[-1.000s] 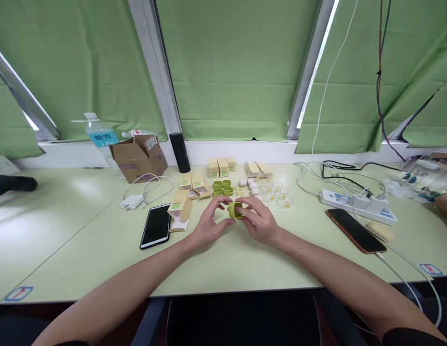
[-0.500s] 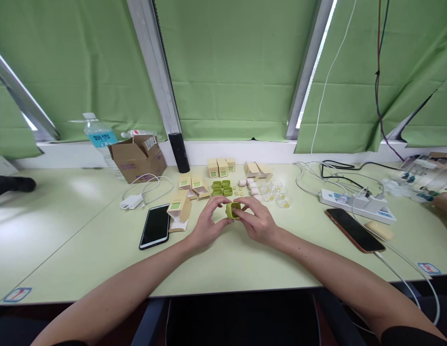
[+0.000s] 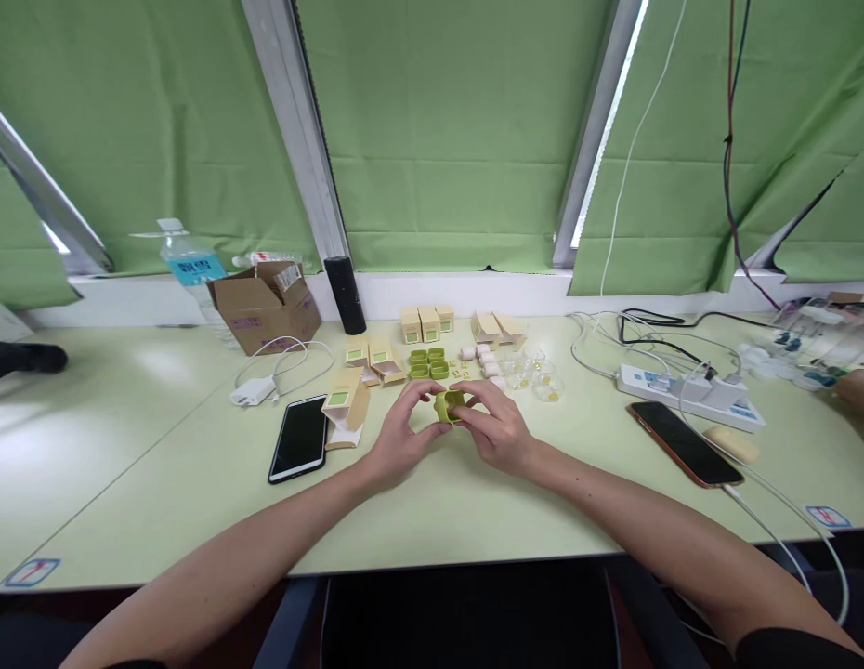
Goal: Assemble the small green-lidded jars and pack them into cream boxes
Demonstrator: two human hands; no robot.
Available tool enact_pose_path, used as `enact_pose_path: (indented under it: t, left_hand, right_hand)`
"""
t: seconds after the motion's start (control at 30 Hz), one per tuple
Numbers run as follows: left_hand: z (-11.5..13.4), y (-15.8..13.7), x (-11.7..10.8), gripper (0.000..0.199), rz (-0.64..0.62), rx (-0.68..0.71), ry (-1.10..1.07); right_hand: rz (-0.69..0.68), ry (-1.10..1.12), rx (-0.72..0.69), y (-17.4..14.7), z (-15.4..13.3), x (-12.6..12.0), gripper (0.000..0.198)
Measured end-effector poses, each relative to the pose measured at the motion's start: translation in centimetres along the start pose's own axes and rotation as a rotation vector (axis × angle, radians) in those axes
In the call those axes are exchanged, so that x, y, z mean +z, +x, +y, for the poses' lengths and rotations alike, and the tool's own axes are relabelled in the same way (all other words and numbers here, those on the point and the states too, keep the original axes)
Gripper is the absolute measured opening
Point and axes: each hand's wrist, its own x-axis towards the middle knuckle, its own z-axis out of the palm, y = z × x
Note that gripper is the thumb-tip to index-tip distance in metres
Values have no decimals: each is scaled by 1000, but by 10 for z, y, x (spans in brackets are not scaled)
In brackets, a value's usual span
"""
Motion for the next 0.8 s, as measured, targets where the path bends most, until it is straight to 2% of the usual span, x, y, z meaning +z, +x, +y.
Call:
enact_pose_path:
  t: [0.37,0.6,0.8]
  left_hand:
    - [-2,-1,0,40,-53,-30,2]
    - [-5,-2,0,40,-45,-45,4]
    - [-6,-2,-1,40,-50,-58,-46]
  right_hand:
    - [8,-15,9,-2,1,3,24]
    - [1,-36,21,-2,-2,3,28]
    - [-14,-85,19,-2,-2,6,23]
